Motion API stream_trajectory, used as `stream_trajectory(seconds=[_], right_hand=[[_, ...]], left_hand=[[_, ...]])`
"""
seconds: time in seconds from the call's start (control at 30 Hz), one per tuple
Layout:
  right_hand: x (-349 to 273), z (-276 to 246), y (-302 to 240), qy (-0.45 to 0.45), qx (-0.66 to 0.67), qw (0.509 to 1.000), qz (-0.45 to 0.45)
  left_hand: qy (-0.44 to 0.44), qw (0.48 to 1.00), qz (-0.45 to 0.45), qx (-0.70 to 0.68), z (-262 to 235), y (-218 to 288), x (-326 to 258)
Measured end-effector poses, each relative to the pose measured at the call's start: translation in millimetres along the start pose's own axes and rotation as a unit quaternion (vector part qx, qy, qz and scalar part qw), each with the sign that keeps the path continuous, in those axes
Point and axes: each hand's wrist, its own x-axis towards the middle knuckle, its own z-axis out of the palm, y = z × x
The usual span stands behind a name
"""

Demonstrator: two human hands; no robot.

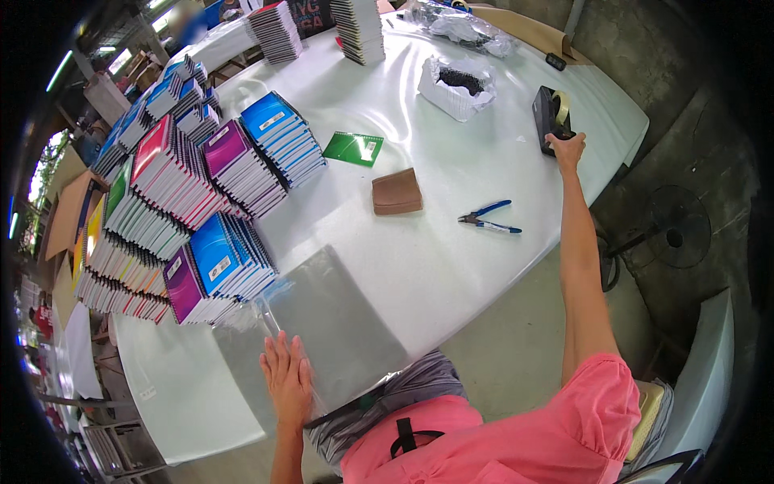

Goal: The person selects several colorful notebooks from a large stack, aligns them together, places the stack into a clear plastic sleeve, and secures the opening with tape.

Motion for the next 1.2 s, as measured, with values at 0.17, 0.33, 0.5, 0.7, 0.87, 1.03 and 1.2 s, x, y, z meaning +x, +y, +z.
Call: stream_trajectory(seconds=[0.17,0.33,0.5,0.7,0.87,1.03,1.2], right_hand=[[19.3,-69.0,11.3,-0.088,0.341,0.914,0.199],[-59.2,-144.5,-32.7,-0.245,0.437,0.811,0.301],[-172.3,-221.4,-76.3,-0.332,0.507,0.730,0.316],[-300.1,-243.9,-137.5,-0.406,0.404,0.786,0.232],[-365.7,-224.3,-179.4,-0.209,0.258,0.932,-0.143],[-377.6,-170.4,-192.7,-0.173,0.211,0.953,-0.128],[-366.1,-139.1,-201.2,-0.141,0.190,0.957,-0.168]], left_hand=[[0.001,1.000,0.023,-0.019,10.2,1.5,5.6],[0.065,0.995,-0.011,-0.072,11.6,-6.9,-4.6],[0.038,0.999,0.018,-0.011,19.9,-8.0,0.2],[0.070,0.997,0.024,0.001,22.4,-15.2,-4.0],[0.091,0.995,0.030,0.016,31.5,-19.5,-1.4],[0.101,0.994,0.041,0.002,32.8,-21.5,-2.2],[0.104,0.994,0.036,0.010,34.3,-24.8,-4.9]])
